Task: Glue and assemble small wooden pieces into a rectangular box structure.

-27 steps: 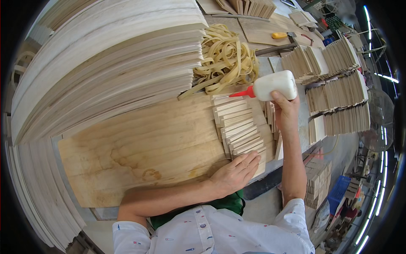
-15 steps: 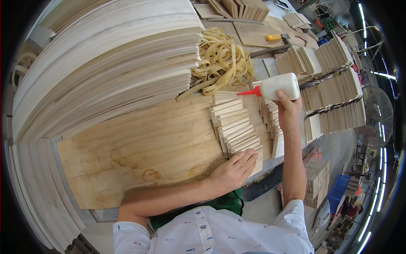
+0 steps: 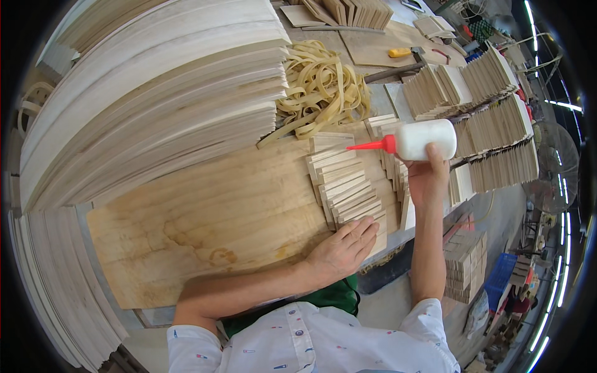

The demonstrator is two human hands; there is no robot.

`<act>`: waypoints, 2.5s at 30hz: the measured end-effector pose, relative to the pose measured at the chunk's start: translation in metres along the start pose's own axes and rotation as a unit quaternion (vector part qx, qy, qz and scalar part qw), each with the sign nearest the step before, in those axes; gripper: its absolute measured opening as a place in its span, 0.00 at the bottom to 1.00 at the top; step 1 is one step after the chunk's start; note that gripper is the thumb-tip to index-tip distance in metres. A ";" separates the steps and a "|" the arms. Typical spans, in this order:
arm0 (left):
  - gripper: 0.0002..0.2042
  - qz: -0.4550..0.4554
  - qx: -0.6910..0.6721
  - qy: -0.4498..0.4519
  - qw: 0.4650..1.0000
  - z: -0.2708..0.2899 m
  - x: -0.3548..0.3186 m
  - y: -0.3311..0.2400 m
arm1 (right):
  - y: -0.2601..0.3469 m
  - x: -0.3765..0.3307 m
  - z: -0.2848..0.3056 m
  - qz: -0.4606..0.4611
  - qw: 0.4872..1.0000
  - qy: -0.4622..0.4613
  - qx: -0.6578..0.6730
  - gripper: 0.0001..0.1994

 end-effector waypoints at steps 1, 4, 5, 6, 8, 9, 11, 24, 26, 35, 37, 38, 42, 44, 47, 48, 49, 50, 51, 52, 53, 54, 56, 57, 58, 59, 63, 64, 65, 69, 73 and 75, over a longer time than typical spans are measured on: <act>0.29 0.005 -0.010 0.005 1.000 0.001 0.001 0.001 | -0.002 -0.005 -0.001 0.004 1.000 0.012 -0.012 0.22; 0.33 0.012 -0.026 0.012 1.000 0.001 0.002 0.001 | -0.010 -0.019 -0.008 0.000 0.999 0.018 -0.050 0.25; 0.34 0.014 -0.033 0.014 0.999 0.000 0.002 0.002 | -0.013 -0.021 -0.010 -0.001 0.998 0.026 -0.063 0.26; 0.34 0.015 -0.032 0.015 0.999 0.001 0.002 0.002 | -0.017 -0.023 -0.012 -0.004 0.997 0.035 -0.075 0.26; 0.35 0.014 -0.033 0.021 0.999 0.002 0.002 0.004 | -0.023 -0.025 -0.017 -0.016 0.996 0.042 -0.074 0.28; 0.35 0.015 -0.032 0.022 0.999 0.002 0.002 0.004 | -0.026 -0.025 -0.018 -0.015 0.996 0.046 -0.077 0.28; 0.34 0.013 -0.030 0.017 0.999 0.002 0.001 0.004 | -0.030 -0.025 -0.021 -0.014 0.995 0.050 -0.081 0.29; 0.32 0.000 -0.009 0.017 1.000 0.001 0.002 0.002 | -0.026 -0.029 -0.035 -0.015 0.993 0.082 -0.081 0.33; 0.33 0.003 -0.002 0.017 1.000 0.000 0.002 0.003 | -0.027 -0.028 -0.034 -0.017 0.993 0.086 -0.081 0.33; 0.33 0.003 -0.002 0.025 1.000 0.000 0.001 0.003 | -0.007 -0.014 -0.006 0.010 0.994 0.059 -0.090 0.30; 0.33 -0.003 0.003 0.023 1.000 0.000 0.001 0.001 | 0.002 -0.011 0.001 0.026 0.992 0.057 -0.108 0.29; 0.33 -0.006 0.010 0.023 1.000 -0.001 0.002 0.000 | 0.005 -0.010 0.003 0.028 0.992 0.056 -0.109 0.29; 0.34 -0.007 0.010 0.017 1.000 -0.001 0.002 0.000 | 0.017 -0.008 0.013 0.058 0.988 0.041 -0.133 0.27; 0.34 -0.004 -0.003 0.018 1.000 0.000 0.002 0.002 | 0.023 -0.010 0.015 0.066 0.987 0.039 -0.142 0.27; 0.34 -0.002 -0.005 0.014 1.000 0.001 0.002 0.003 | 0.025 -0.021 0.016 0.067 0.991 0.023 -0.116 0.29; 0.34 -0.002 -0.005 0.014 1.000 0.000 0.001 0.002 | 0.021 -0.028 0.011 0.047 0.996 0.023 -0.077 0.30; 0.34 -0.001 0.000 0.015 1.000 0.000 0.001 0.002 | 0.015 -0.033 0.006 0.027 0.999 0.024 -0.038 0.31; 0.34 0.001 0.006 0.017 1.000 -0.001 0.001 0.002 | 0.009 -0.037 0.002 0.027 0.999 0.024 -0.037 0.31; 0.34 -0.002 0.005 0.016 1.000 -0.001 0.001 0.001 | 0.002 -0.041 -0.003 0.016 0.999 0.032 -0.041 0.31; 0.34 0.000 -0.002 0.017 1.000 -0.001 0.002 0.001 | -0.004 -0.044 -0.007 0.006 0.998 0.039 -0.044 0.31; 0.34 0.002 -0.008 0.017 1.000 -0.001 0.002 0.002 | -0.008 -0.046 -0.007 -0.003 0.998 0.040 -0.050 0.31; 0.34 0.001 -0.008 0.018 1.000 -0.001 0.002 0.001 | -0.010 -0.046 -0.006 -0.002 0.998 0.039 -0.050 0.31; 0.34 -0.002 -0.002 0.018 1.000 -0.001 0.003 0.000 | -0.018 -0.045 -0.005 -0.027 0.995 0.051 -0.082 0.32; 0.34 -0.001 -0.001 0.020 1.000 -0.002 0.003 0.001 | -0.020 -0.045 -0.007 -0.028 0.995 0.051 -0.081 0.32; 0.34 -0.001 0.002 0.021 1.000 -0.002 0.002 0.001 | -0.019 -0.045 -0.012 -0.023 0.996 0.057 -0.072 0.32; 0.34 -0.001 0.005 0.023 1.000 -0.003 0.002 0.001 | -0.019 -0.045 -0.014 -0.018 0.996 0.063 -0.063 0.33; 0.34 -0.001 0.000 0.019 1.000 -0.002 0.002 0.001 | -0.014 -0.045 -0.012 -0.008 0.995 0.070 -0.075 0.32; 0.34 -0.001 -0.002 0.016 1.000 -0.002 0.003 0.001 | -0.009 -0.044 -0.007 0.004 0.994 0.064 -0.092 0.32; 0.35 0.000 -0.003 0.013 1.000 -0.001 0.003 0.001 | -0.004 -0.042 -0.001 0.015 0.992 0.059 -0.109 0.31; 0.35 -0.002 -0.007 0.012 1.000 -0.001 0.002 0.001 | 0.015 -0.034 0.013 0.037 0.988 0.048 -0.141 0.28; 0.35 0.004 -0.034 0.005 0.999 0.000 0.003 0.002 | 0.030 -0.027 0.026 0.063 0.986 0.037 -0.151 0.27; 0.35 0.008 -0.043 0.004 0.999 0.001 0.003 0.003 | 0.037 -0.030 0.029 0.074 0.985 0.027 -0.153 0.27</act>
Point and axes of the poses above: each hand's wrist, its own x-axis towards the middle knuckle, its own z-axis out of the back of the hand, y = z × x, the point moved 8 cm from there along x, towards the middle knuckle, and after that the axes turned 13 degrees about x, right-handed, at the moved point
